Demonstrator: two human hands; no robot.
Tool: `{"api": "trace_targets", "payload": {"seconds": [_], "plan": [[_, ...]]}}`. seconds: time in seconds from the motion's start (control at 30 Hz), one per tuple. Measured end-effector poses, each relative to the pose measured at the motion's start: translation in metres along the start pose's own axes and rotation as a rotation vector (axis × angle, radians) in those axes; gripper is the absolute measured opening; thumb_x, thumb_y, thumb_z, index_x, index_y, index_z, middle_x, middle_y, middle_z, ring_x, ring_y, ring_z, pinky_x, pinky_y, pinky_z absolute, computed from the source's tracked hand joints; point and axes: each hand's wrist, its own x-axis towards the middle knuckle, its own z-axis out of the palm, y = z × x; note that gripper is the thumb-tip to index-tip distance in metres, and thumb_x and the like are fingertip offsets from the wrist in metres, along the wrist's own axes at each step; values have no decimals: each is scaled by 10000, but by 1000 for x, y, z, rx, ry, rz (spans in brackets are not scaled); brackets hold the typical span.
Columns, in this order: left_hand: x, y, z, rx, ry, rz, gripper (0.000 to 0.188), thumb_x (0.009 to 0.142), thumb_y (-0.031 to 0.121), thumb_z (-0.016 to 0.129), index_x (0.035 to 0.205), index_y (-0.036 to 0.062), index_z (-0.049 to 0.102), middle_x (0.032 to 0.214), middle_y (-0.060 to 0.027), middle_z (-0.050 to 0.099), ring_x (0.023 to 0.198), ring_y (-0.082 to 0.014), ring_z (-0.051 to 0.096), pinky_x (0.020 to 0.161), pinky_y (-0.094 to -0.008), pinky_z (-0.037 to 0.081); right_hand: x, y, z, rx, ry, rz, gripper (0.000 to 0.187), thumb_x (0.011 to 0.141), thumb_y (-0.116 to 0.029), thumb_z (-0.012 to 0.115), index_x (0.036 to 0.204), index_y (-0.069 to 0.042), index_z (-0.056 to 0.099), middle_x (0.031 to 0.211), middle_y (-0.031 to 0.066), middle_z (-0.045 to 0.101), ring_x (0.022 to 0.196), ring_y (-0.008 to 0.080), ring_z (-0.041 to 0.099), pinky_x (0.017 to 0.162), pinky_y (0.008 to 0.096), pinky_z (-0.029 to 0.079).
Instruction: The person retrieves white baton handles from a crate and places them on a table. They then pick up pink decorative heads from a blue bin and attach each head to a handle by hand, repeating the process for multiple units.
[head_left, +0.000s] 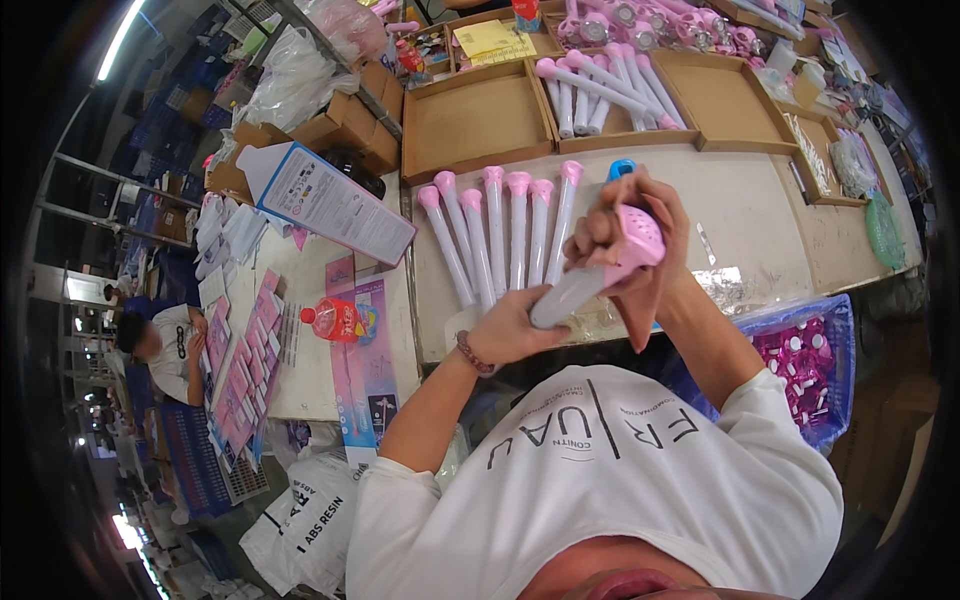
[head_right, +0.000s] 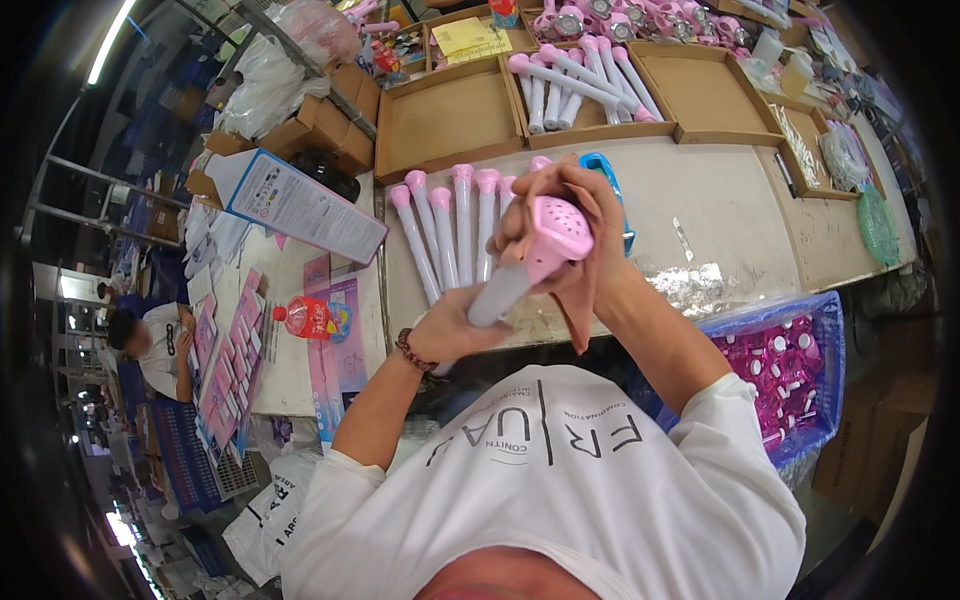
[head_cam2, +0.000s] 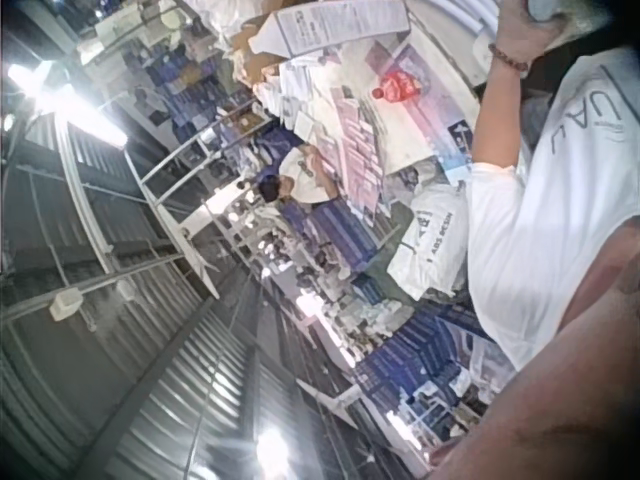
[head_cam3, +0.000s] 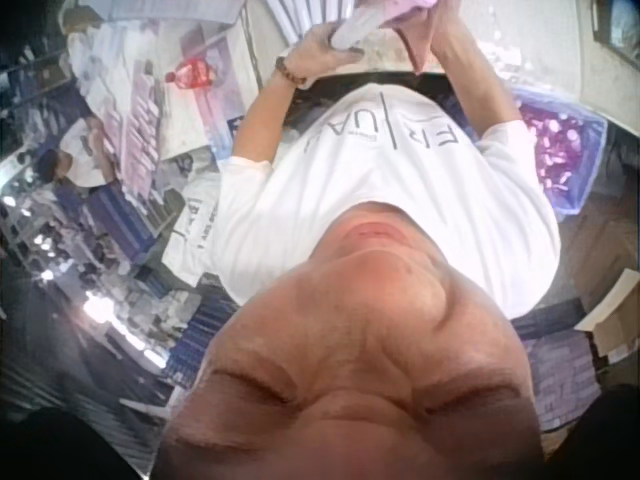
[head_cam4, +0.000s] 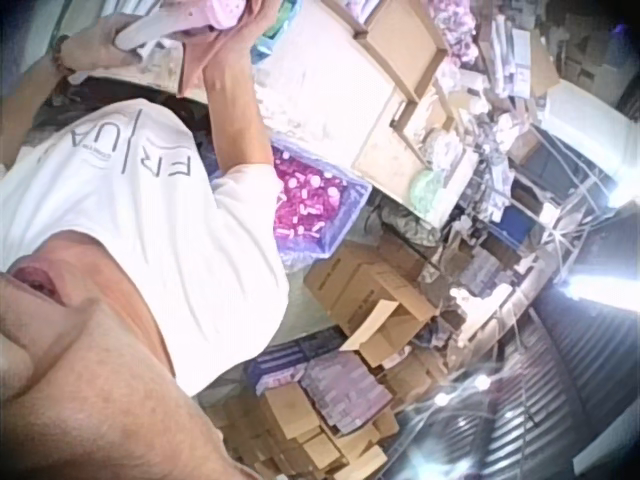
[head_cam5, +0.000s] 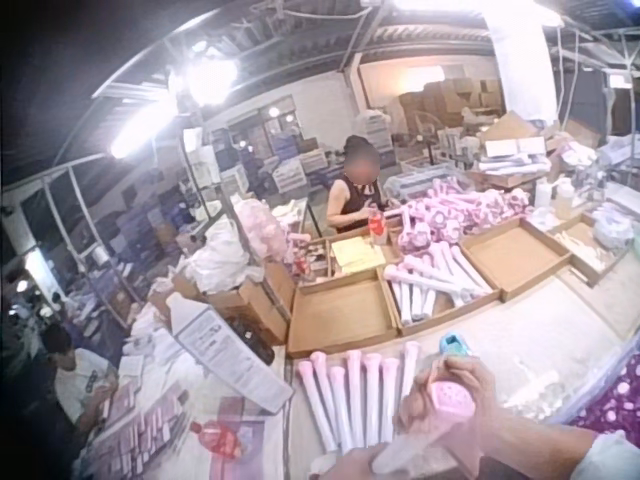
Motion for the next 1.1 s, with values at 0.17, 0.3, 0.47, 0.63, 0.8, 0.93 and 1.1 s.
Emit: {"api": "trace_targets", "payload": {"seconds": [0.17, 0.3, 0.47, 0.63, 0.8, 0.93, 1.1], "plan": [[26, -19, 5, 512, 566, 135, 266, 737, 178, 722, 857, 9, 555, 713, -249, 603, 682, -420, 605, 571, -456, 485, 21, 28, 31, 53, 387, -114, 300, 900, -353, 438, 862, -81, 558, 736, 104, 590, 647, 257, 599, 610, 363, 503], [3, -7, 5, 145, 259, -82, 287, 752, 181, 722, 860, 2, 525, 700, -238, 606, 605, -428, 586, 536, -460, 484, 36, 17, 19, 20, 331, -112, 305, 903, -329, 428, 864, -60, 565, 668, 138, 565, 637, 279, 587, 610, 389, 484], [-26, -16, 8, -58, 10, -306, 295, 815, 236, 697, 895, 3, 533, 575, -102, 577, 490, -260, 596, 472, -391, 471, 49, 3, 2, -57, 171, -129, 347, 921, -358, 418, 885, -46, 565, 747, 172, 617, 679, 286, 595, 643, 401, 482], [-1, -33, 14, 651, 564, -94, 395, 814, 280, 688, 1015, -23, 532, 714, -275, 613, 619, -466, 598, 534, -494, 483, 59, 27, 12, -28, 458, -276, 401, 960, -412, 377, 952, -45, 538, 778, 166, 629, 685, 279, 602, 632, 385, 478], [-37, -16, 25, -24, 77, -254, 382, 810, 261, 695, 955, -58, 541, 683, -238, 603, 680, -438, 621, 593, -448, 497, 57, 9, 7, -132, 284, -221, 423, 955, -448, 371, 941, -53, 522, 723, 130, 600, 599, 270, 595, 548, 363, 478], [-29, -18, 25, 123, 242, -271, 373, 805, 265, 683, 937, -69, 580, 725, -283, 613, 729, -448, 627, 632, -449, 496, 58, 21, 3, -236, 319, -444, 560, 926, -594, 371, 945, -56, 528, 736, 106, 586, 565, 236, 591, 526, 336, 492], [-7, -24, 35, 468, 555, -291, 351, 803, 238, 660, 937, -77, 581, 778, -302, 619, 800, -450, 629, 694, -457, 501, 67, 31, 1, -407, 274, -520, 593, 885, -629, 469, 932, -42, 545, 731, 82, 580, 567, 180, 583, 527, 301, 496]]}}
